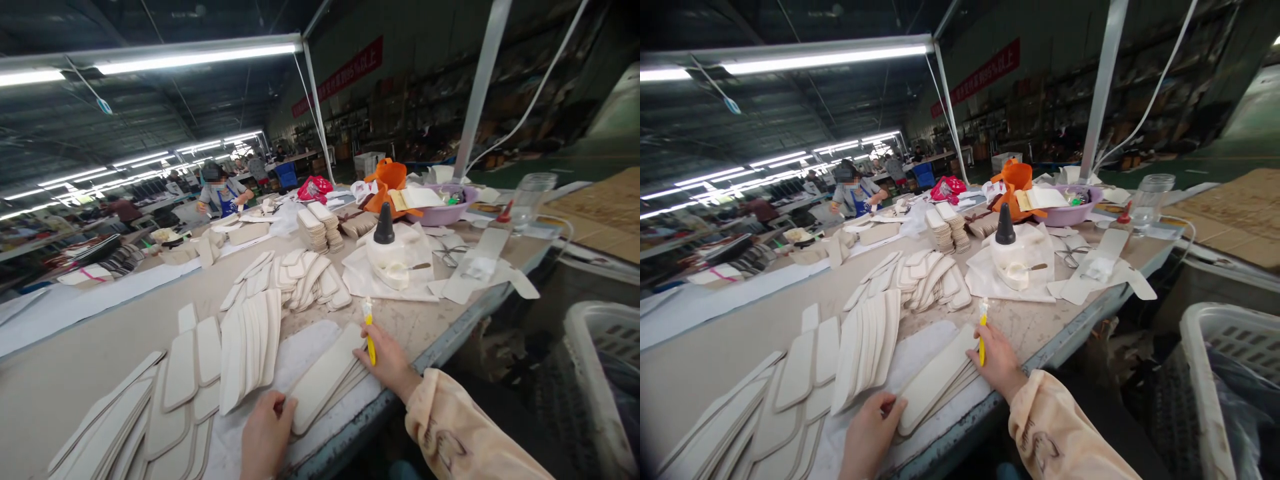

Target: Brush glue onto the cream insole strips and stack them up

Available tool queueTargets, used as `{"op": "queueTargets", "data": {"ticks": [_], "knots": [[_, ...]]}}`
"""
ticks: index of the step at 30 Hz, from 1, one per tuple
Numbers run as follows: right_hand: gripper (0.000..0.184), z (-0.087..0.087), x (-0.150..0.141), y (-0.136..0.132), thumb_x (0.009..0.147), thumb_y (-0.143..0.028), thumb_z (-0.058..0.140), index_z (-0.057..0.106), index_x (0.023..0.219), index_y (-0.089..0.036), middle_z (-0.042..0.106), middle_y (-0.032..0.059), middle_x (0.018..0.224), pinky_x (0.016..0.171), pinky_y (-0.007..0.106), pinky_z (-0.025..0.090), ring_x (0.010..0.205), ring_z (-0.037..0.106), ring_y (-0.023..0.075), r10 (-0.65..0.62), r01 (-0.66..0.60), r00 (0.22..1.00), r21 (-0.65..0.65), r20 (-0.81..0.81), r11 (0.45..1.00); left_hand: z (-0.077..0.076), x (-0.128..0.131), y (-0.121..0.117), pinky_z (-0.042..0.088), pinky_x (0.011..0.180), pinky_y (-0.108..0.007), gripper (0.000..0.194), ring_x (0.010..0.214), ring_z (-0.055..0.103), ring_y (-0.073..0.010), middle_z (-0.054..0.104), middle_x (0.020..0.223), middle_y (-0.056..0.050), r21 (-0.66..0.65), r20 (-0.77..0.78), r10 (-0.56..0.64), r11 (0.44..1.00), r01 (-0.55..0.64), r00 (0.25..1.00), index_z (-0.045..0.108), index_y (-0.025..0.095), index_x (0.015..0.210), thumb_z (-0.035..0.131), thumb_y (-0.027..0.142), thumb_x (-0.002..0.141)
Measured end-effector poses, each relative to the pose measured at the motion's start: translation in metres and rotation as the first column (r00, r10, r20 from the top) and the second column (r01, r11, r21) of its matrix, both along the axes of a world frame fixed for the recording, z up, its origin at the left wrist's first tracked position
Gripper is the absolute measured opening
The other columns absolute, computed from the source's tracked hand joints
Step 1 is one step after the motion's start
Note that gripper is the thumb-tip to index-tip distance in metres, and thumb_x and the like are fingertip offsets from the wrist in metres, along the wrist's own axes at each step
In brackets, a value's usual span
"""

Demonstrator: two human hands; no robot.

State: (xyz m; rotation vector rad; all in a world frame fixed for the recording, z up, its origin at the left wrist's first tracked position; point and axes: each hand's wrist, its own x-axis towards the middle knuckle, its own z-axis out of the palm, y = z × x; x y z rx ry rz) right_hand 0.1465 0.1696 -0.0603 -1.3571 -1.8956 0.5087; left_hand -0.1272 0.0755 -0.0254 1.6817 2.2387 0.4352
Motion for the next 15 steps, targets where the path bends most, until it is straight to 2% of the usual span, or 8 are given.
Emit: {"op": "queueTargets", "data": {"ticks": [3, 7, 9, 11, 13, 15], "knots": [[0.017, 0.004, -0.005, 0.001, 0.082, -0.031, 0.057, 0.047, 0.094, -0.024, 0.059, 0.0034, 0.094, 0.084, 0.035, 0.046, 0.094, 0.058, 0.0215, -0.028, 0.030, 0.997, 0.030, -0.073, 0.999, 0.000, 0.001, 0.000, 0.041, 0.070, -0.031, 0.024, 0.074, 0.061, -0.0207, 0.065, 0.078, -0.003, -0.005, 0.009, 0.012, 1.000, -0.012, 1.000, 0.059, 0.020, 0.081, 0.048, 0.041, 0.081], [0.017, 0.020, -0.015, -0.001, 0.085, -0.037, 0.054, 0.044, 0.087, -0.024, 0.053, -0.0033, 0.068, 0.063, 0.028, 0.045, 0.062, 0.055, 0.0161, -0.064, 0.053, 0.963, -0.049, -0.262, 0.997, -0.005, -0.001, -0.004, 0.044, 0.075, -0.035, 0.028, 0.078, 0.062, -0.0223, 0.065, 0.084, -0.006, 0.022, 0.038, 0.018, 1.000, -0.019, 0.999, 0.060, 0.018, 0.087, 0.047, 0.042, 0.081], [0.021, 0.031, -0.019, -0.003, 0.084, -0.039, 0.057, 0.043, 0.085, -0.024, 0.048, -0.0057, 0.063, 0.056, 0.026, 0.042, 0.055, 0.050, 0.0141, -0.045, 0.023, 0.916, -0.060, -0.399, 0.998, -0.009, -0.004, -0.007, 0.045, 0.080, -0.038, 0.035, 0.084, 0.062, -0.0237, 0.065, 0.094, -0.010, 0.074, 0.092, 0.023, 0.997, -0.030, 0.995, 0.060, 0.015, 0.097, 0.049, 0.043, 0.080], [0.025, 0.044, -0.023, -0.005, 0.080, -0.040, 0.062, 0.043, 0.085, -0.024, 0.046, -0.0061, 0.063, 0.055, 0.025, 0.040, 0.055, 0.046, 0.0132, -0.015, -0.008, 0.851, -0.041, -0.525, 0.999, -0.009, -0.006, -0.012, 0.044, 0.091, -0.041, 0.047, 0.100, 0.060, -0.0263, 0.062, 0.111, -0.015, 0.147, 0.182, 0.018, 0.988, -0.045, 0.983, 0.058, 0.010, 0.110, 0.051, 0.045, 0.079], [0.030, 0.059, -0.024, -0.007, 0.077, -0.040, 0.067, 0.043, 0.085, -0.024, 0.044, -0.0061, 0.065, 0.054, 0.024, 0.039, 0.056, 0.045, 0.0124, 0.010, -0.035, 0.785, -0.029, -0.619, 0.999, -0.004, -0.006, -0.016, 0.037, 0.103, -0.042, 0.056, 0.118, 0.051, -0.0276, 0.055, 0.127, -0.017, 0.197, 0.298, -0.008, 0.979, -0.053, 0.955, 0.054, 0.010, 0.120, 0.054, 0.046, 0.078], [0.034, 0.072, -0.024, -0.008, 0.073, -0.038, 0.071, 0.043, 0.084, -0.024, 0.042, -0.0061, 0.067, 0.054, 0.023, 0.039, 0.057, 0.044, 0.0116, 0.026, -0.064, 0.728, -0.031, -0.685, 0.998, 0.006, -0.003, -0.018, 0.032, 0.108, -0.042, 0.061, 0.126, 0.046, -0.0268, 0.053, 0.133, -0.015, 0.190, 0.437, -0.064, 0.981, -0.022, 0.897, 0.050, 0.013, 0.128, 0.058, 0.045, 0.077]]}}
